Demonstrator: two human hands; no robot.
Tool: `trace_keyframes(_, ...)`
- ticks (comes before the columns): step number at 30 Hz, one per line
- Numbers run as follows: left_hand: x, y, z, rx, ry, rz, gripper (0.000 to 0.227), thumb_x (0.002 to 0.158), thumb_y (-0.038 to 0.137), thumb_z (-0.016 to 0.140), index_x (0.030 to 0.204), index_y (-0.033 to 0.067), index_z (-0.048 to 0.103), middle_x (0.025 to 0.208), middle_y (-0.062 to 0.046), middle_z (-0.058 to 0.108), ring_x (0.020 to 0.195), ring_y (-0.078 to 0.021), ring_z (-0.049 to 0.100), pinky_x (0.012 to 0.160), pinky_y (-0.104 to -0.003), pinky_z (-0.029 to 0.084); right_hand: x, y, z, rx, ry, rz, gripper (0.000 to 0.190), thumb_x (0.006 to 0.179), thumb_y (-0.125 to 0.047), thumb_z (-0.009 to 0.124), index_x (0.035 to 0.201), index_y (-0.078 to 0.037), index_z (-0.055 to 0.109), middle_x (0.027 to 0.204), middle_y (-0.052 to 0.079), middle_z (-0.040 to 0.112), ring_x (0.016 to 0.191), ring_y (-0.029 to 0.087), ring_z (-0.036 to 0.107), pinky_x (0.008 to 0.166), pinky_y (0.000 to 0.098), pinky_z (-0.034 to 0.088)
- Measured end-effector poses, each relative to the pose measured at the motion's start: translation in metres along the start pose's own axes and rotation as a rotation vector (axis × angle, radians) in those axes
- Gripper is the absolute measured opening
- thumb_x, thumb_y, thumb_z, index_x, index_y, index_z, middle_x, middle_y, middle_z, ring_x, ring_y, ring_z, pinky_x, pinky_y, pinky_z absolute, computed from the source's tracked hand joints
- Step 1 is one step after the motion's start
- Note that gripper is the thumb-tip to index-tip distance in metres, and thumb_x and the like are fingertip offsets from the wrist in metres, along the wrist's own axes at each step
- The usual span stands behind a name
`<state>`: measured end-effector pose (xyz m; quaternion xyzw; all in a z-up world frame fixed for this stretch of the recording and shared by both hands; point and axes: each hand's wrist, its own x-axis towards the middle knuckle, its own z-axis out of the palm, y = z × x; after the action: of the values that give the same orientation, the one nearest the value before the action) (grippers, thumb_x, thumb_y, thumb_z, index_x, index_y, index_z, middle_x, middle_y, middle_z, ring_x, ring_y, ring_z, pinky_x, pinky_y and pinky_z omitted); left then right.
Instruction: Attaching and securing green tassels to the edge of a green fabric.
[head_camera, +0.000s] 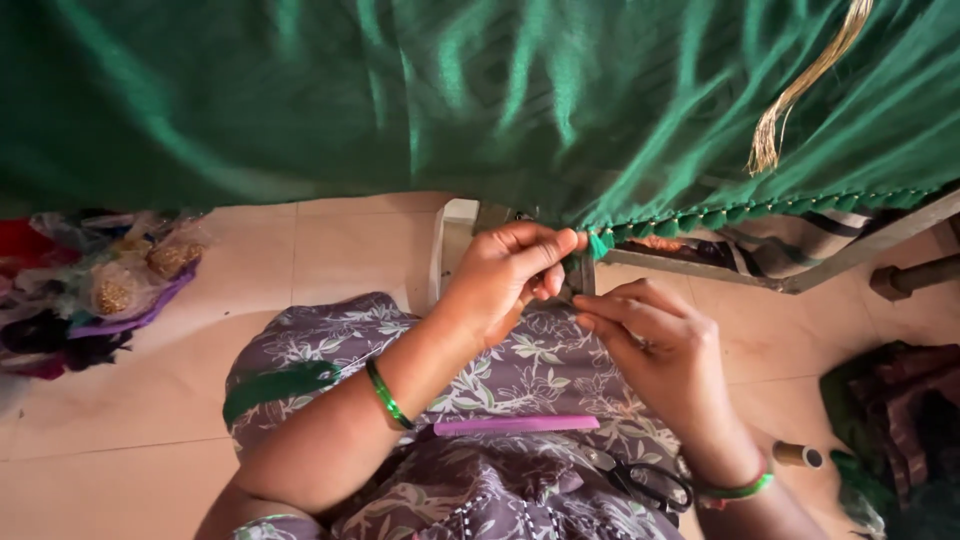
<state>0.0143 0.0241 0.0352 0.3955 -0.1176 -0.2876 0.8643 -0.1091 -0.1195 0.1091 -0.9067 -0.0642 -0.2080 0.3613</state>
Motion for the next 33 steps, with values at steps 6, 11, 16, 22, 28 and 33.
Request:
trace_keyframes(6,-0.006,0.035,0.007,0.552,-0.125,0.111,0.022,0.089,0.02,0.08,0.088,-0.0024,0.079,0.066,-0.002,0.066,0.059,-0.0063,0.056,0.053,-0.025,0.043,0.043,-0.015,-0.042,-0.45,-0.05,-0.453,0.012,0.084,0.002,0.074,0.095,-0.003,0.071,0.092,0.012,0.063,0.089,0.031,0.062,0.079,0.0421,0.052)
trace_keyframes(11,-0.006,0.046,0.004,0.672,-0.12,0.104,0.024,0.087,0.021,0.082,0.085,-0.0024,0.079,0.063,-0.001,0.062,0.058,-0.0077,0.05,0.05,-0.028,0.039,0.085,-0.029,-0.043,-0.452,-0.173,-0.582,0.016,0.08,0.0,0.075,0.096,-0.004,0.071,0.095,0.009,0.063,0.09,0.031,0.062,0.08,0.0409,0.052)
trace_keyframes(16,-0.012,0.034,-0.008,0.912,-0.005,0.361,0.026,0.094,0.024,0.075,0.09,-0.0014,0.075,0.068,-0.003,0.066,0.064,-0.0108,0.06,0.058,-0.029,0.047,0.117,-0.044,-0.032,-0.441,-0.331,-0.761,0.021,0.077,-0.001,0.075,0.097,-0.006,0.07,0.1,0.008,0.063,0.096,0.032,0.063,0.084,0.0408,0.054)
trace_keyframes(22,-0.007,0.002,-0.019,0.608,0.045,0.544,0.021,0.103,0.015,0.061,0.104,-0.0037,0.071,0.091,-0.004,0.075,0.088,-0.0107,0.072,0.079,-0.027,0.056,0.139,-0.058,-0.012,-0.432,-0.588,-0.781,0.026,0.075,-0.006,0.076,0.1,-0.005,0.07,0.096,0.008,0.065,0.08,0.028,0.066,0.062,0.0407,0.054)
trace_keyframes(28,-0.024,0.032,-0.004,0.75,0.247,0.615,0.018,0.092,0.013,0.072,0.105,0.0011,0.076,0.09,-0.01,0.078,0.081,-0.0189,0.076,0.073,-0.031,0.057,0.145,-0.043,0.004,-0.636,-0.442,-0.756,0.01,0.082,-0.009,0.071,0.092,-0.009,0.069,0.09,0.006,0.065,0.082,0.027,0.068,0.063,0.0384,0.055)
trace_keyframes(33,-0.038,0.042,0.004,1.315,0.105,1.246,0.018,0.091,0.004,0.071,0.108,-0.0003,0.068,0.099,-0.017,0.067,0.096,-0.0374,0.067,0.092,-0.045,0.053,0.136,-0.048,-0.006,-0.793,-0.537,-0.498,0.008,0.083,-0.009,0.072,0.09,-0.012,0.074,0.089,0.006,0.068,0.077,0.028,0.068,0.064,0.0396,0.055)
